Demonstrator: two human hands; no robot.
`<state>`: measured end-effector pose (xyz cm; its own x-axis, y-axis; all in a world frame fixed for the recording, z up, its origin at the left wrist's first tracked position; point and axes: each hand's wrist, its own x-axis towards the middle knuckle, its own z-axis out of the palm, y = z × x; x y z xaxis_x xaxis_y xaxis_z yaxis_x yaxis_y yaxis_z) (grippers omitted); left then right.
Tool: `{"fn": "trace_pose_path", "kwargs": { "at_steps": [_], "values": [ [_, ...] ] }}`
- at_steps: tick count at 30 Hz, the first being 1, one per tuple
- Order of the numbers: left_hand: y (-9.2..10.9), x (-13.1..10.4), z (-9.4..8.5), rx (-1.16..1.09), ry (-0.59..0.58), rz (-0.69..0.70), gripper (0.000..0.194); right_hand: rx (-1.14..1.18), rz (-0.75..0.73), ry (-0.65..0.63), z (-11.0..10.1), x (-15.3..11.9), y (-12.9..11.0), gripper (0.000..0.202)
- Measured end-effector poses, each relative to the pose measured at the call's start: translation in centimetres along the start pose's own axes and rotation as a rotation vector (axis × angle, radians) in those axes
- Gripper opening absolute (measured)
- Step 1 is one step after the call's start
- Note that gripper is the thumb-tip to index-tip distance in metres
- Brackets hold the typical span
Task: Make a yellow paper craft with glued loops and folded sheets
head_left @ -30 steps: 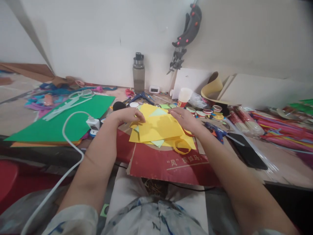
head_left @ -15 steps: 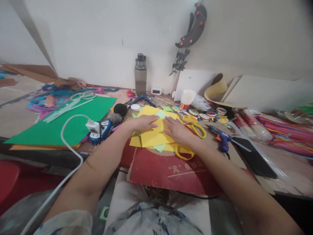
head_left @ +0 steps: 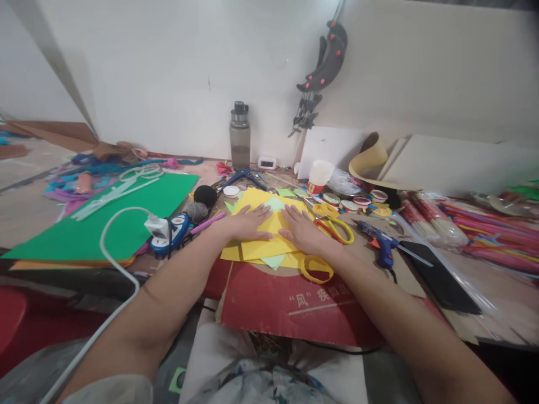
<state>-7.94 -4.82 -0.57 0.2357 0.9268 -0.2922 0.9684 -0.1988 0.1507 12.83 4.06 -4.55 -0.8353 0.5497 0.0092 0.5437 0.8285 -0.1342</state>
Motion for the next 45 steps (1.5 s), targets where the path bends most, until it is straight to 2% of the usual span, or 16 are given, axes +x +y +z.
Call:
{"fn": "trace_pose_path", "kwargs": {
  "at_steps": [5,12,17,22,31,40,45],
  "values": [
    [0.0,0.1,0.4,0.003,-0.015,-0.019,0.100,-0.006,0.041,-0.039,0.4,0.0,0.3,0.087],
    [0.3,-0.1,0.3,-0.014,-0.008,-0.057,0.105,-0.007,0.054,-0.012,0.6,-0.2,0.4,0.085],
    [0.2,0.0,0.3,-0.007,-0.011,-0.040,0.106,0.024,0.007,-0.019,-0.4,0.8,-1.6,0.091],
    [0.0,0.3,0.6,-0.014,0.003,-0.026,0.107,0.088,-0.074,-0.088,-0.8,2.3,-3.4,0.087],
    [-0.3,0.5,1.2,-0.022,0.020,-0.041,0.110,0.052,0.006,-0.027,0.5,1.7,0.6,0.086],
    [-0.1,0.1,1.6,0.013,0.099,-0.065,0.096,0.032,0.106,0.022,0.8,1.8,0.5,0.093],
    [-0.5,-0.1,2.0,0.042,0.135,-0.115,0.096,0.016,0.153,0.016,0.7,1.7,0.4,0.093]
  ]
}}
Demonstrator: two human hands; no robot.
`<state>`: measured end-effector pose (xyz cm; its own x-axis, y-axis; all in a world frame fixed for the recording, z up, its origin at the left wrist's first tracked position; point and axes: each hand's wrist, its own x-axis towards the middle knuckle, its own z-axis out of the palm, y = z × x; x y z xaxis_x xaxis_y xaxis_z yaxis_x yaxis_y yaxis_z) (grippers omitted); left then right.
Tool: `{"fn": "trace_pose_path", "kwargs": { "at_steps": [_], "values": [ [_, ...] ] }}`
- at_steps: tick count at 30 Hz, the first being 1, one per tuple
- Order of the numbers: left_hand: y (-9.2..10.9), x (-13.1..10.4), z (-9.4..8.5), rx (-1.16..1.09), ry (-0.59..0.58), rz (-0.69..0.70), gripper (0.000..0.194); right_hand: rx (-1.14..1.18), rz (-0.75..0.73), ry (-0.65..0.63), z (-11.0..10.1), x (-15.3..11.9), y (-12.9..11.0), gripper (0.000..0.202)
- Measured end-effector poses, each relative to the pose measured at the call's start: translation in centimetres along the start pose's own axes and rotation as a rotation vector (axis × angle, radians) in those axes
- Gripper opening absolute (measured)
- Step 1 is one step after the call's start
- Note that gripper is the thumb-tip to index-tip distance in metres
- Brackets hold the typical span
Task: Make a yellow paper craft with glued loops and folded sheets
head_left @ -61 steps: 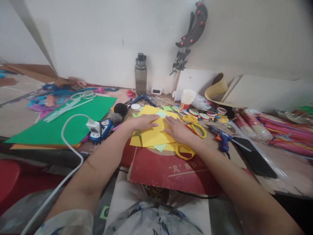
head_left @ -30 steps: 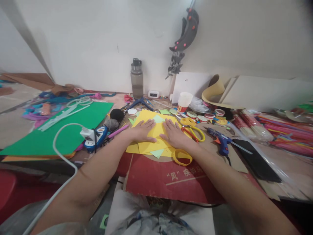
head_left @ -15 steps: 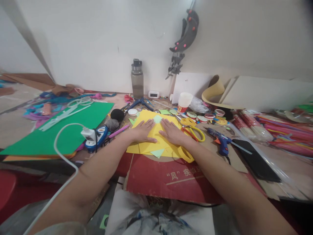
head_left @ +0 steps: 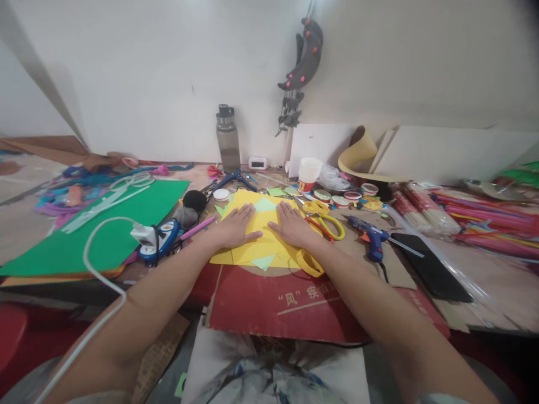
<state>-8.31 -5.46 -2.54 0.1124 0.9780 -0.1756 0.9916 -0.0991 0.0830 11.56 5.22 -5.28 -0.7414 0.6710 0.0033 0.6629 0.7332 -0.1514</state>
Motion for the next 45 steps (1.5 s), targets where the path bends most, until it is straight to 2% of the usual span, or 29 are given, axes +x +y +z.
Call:
{"fn": "trace_pose_path", "kwargs": {
  "at_steps": [6,8,10,12,13,16,18,24,31,37,45],
  "values": [
    [-0.9,-0.7,0.2,0.043,0.027,-0.086,0.096,0.009,0.005,-0.005,-0.1,-0.1,-0.1,0.090],
    [-0.3,-0.9,-0.2,0.064,0.061,-0.122,0.094,0.025,0.020,0.005,-0.5,-0.1,-0.2,0.088],
    [0.6,-1.0,-0.7,0.094,0.139,-0.128,0.094,0.042,0.009,0.071,-0.8,-0.1,-0.5,0.085],
    [1.8,-0.8,-0.9,0.090,0.188,-0.039,0.095,0.054,-0.070,0.154,-0.9,-0.1,-1.0,0.079],
    [2.3,-0.7,-0.9,0.062,0.170,-0.002,0.094,0.054,-0.137,0.165,-0.9,0.0,-1.3,0.076],
    [3.3,-0.4,-0.4,-0.041,0.059,0.038,0.092,0.048,-0.321,0.066,-0.3,0.0,-2.0,0.073],
    [3.2,-0.3,0.0,-0.062,0.035,0.040,0.093,0.045,-0.362,-0.005,0.1,-0.1,-2.3,0.074],
    [2.0,-0.7,0.7,-0.030,0.056,0.008,0.095,0.021,-0.253,-0.055,-0.2,-0.1,-2.0,0.076],
    [1.6,-0.8,0.9,-0.025,0.062,-0.048,0.099,0.027,-0.139,0.007,-0.1,-0.3,0.0,0.078],
    [1.6,-1.3,0.3,0.002,0.010,-0.086,0.098,0.005,-0.041,0.045,0.4,0.0,0.7,0.087],
    [1.8,-0.9,0.3,0.021,-0.022,-0.090,0.104,0.094,-0.025,0.052,0.3,0.2,1.1,0.082]
  ]
}}
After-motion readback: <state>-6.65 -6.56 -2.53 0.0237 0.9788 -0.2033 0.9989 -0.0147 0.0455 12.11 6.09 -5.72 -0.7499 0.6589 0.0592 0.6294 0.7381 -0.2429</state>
